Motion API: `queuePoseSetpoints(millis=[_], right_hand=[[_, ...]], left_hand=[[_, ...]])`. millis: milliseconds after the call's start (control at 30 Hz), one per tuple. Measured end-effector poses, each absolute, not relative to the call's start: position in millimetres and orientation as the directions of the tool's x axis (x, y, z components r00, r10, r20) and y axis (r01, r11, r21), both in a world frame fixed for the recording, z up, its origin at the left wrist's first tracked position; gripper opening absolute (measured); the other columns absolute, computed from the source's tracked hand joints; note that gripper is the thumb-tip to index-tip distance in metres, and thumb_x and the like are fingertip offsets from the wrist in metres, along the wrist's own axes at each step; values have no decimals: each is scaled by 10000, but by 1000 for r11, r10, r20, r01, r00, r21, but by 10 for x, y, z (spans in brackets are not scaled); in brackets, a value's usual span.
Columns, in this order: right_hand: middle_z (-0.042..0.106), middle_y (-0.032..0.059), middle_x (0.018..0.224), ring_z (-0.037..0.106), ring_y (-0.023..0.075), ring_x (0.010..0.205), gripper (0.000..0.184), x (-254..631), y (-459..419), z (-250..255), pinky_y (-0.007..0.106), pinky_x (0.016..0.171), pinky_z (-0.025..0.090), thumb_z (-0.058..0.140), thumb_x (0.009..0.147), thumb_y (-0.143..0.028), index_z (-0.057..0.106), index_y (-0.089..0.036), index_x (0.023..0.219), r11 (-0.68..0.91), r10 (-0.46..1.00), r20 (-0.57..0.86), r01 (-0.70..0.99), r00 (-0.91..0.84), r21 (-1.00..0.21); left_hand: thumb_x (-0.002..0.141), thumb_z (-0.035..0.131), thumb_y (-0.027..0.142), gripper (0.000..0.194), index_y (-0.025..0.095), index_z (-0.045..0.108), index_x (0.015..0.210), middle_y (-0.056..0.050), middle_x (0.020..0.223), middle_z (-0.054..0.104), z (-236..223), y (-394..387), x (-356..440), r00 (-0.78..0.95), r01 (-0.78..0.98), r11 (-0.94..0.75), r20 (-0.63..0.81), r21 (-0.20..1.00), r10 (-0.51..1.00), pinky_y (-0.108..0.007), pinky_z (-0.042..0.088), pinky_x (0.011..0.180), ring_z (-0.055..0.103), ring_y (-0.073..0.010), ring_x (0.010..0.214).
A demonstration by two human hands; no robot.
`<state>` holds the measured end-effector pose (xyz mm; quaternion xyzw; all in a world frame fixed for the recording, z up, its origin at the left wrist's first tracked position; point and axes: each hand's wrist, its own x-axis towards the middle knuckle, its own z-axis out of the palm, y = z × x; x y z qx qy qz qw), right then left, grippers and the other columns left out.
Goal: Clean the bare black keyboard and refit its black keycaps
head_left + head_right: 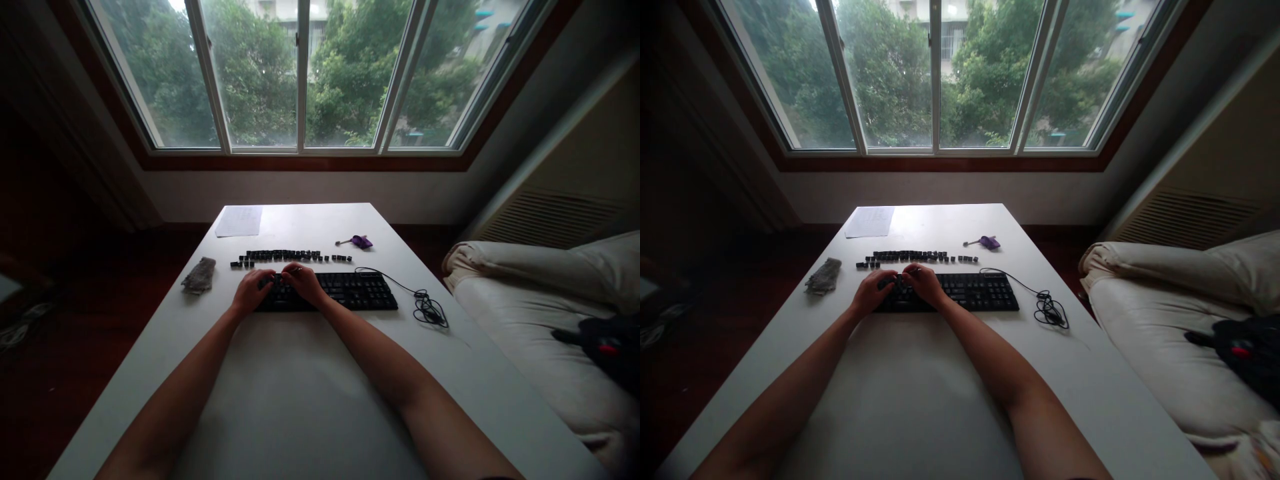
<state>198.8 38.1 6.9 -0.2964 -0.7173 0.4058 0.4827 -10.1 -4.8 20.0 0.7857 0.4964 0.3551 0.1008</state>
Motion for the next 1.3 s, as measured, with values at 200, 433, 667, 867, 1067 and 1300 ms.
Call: queuePoseSetpoints(millis=[200,433,667,867,1067,1300], right_hand=[[707,34,763,689,181,706,297,1996,364,96,289,682,544,638,842,-483,640,-196,917,465,836,413,68,-362,-882],[708,34,759,682,181,700,310,2002,351,125,294,674,550,647,827,-496,646,-198,911,429,852,378,70,-361,-900],[687,22,727,677,172,670,322,1992,357,118,270,633,532,641,831,-508,634,-192,895,441,850,387,80,-358,-894],[696,28,738,699,190,679,347,1985,389,76,286,644,545,639,830,-534,610,-200,919,411,864,367,61,-344,-910],[685,23,718,705,197,672,336,1977,407,61,283,621,539,623,844,-534,601,-203,899,397,884,361,69,-296,-915],[683,19,704,704,195,673,299,1985,402,67,282,628,529,599,867,-502,608,-205,895,427,882,387,111,-268,-897]], left_hand=[[870,559,231,339,260,621,1202,-35,1046,688,198,-51,-115,311,679,-517,434,521,845,-398,464,967,608,-222,1024],[888,549,282,335,264,636,1211,-58,1060,666,163,-35,-125,359,678,-526,393,514,847,-378,480,919,595,-222,1010],[876,579,322,345,264,635,1212,-60,1012,651,143,-35,-120,378,690,-538,392,484,839,-358,484,881,589,-222,983],[829,623,295,407,275,614,1235,-43,992,647,127,-35,-128,360,683,-519,381,514,851,-350,499,847,604,-205,917],[822,566,189,437,274,588,1250,-37,1064,659,159,-48,-116,346,621,-523,395,584,851,-351,508,867,623,-178,876],[823,492,139,375,240,639,1153,-32,1118,681,152,-54,-99,279,629,-507,437,590,855,-358,497,949,631,-195,1017]])
